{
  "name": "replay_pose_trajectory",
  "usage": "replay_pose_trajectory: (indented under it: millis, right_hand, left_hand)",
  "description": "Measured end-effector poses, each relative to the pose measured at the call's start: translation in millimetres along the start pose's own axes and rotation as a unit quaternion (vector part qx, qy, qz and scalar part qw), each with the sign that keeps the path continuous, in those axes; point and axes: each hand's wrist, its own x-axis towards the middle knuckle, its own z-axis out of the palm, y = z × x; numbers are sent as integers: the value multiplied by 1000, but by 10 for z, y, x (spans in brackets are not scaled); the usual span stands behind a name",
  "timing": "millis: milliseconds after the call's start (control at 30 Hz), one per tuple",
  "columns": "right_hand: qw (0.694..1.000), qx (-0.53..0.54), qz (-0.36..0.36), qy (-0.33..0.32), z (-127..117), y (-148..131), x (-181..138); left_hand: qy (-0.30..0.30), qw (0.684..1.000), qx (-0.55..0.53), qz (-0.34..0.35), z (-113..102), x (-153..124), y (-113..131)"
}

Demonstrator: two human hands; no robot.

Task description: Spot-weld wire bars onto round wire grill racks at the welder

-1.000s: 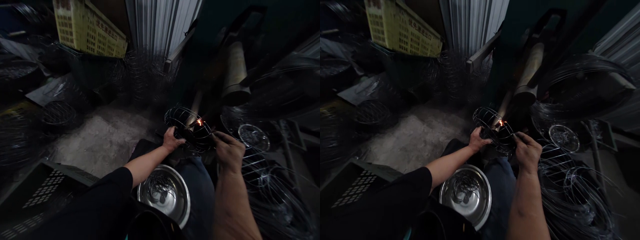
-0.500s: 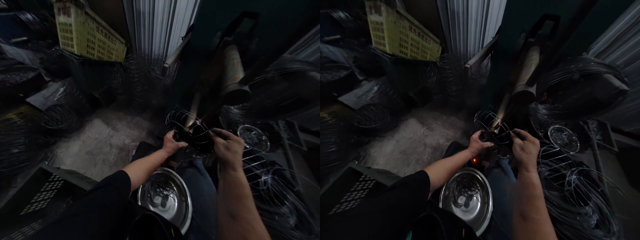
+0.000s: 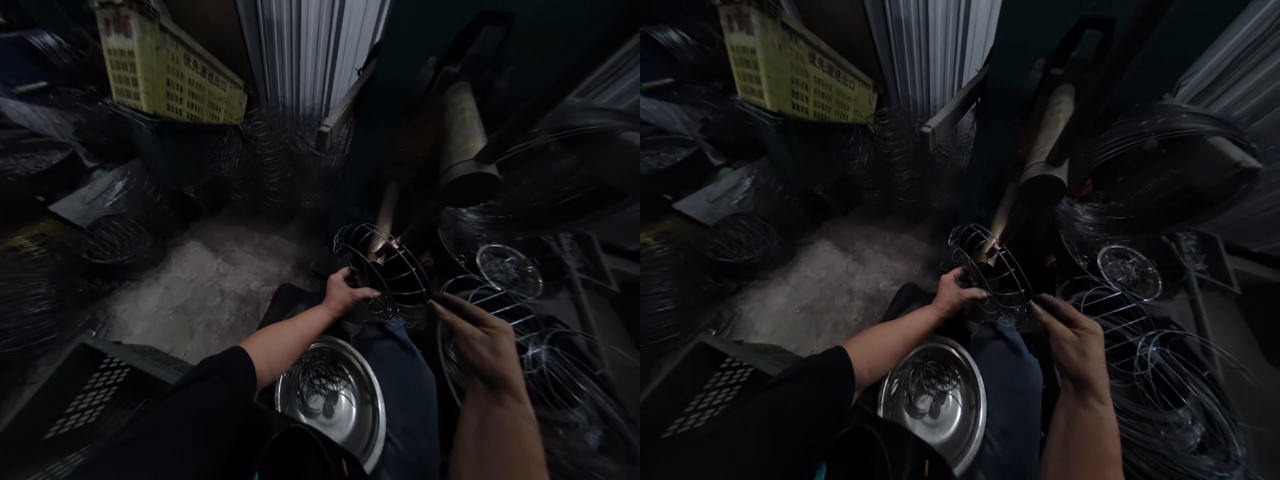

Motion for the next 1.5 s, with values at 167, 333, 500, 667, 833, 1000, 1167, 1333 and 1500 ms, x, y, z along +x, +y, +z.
replay_pose_trajectory:
  millis: [167,333,500,667,833,1000,1167,1333,1500]
  right_hand:
    - [998,15,-56,15,261,-180,172]
    - [998,13,-55,-9,380,-195,334]
    - [998,14,-60,-14,404,-98,393]
    - [997,27,-65,-19,401,-138,322]
    - [998,12,-50,-27,369,-225,178]
    - [997,-1,-72,-27,423,-196,217]
    - [989,-50,-134,30,539,-227,175]
    - [956,-173,-213,106,827,-279,-207]
    - [920,-288,-219,152,1141,-216,-326]
  left_hand:
    - [35,996,-72,-40,65,27,-6]
    - [54,991,-110,-57,99,54,9]
    - [60,991,-105,-57,71,52,39]
    - [67,991,-103,-52,45,34,98]
    - [-2,981,-153,-117,31,-16,164]
    - [-14,981,-154,-120,-19,-10,204]
    - [14,980,-175,-96,-22,25,206]
    - [89,974,-206,-16,55,49,124]
    - [100,976,-193,15,93,61,23]
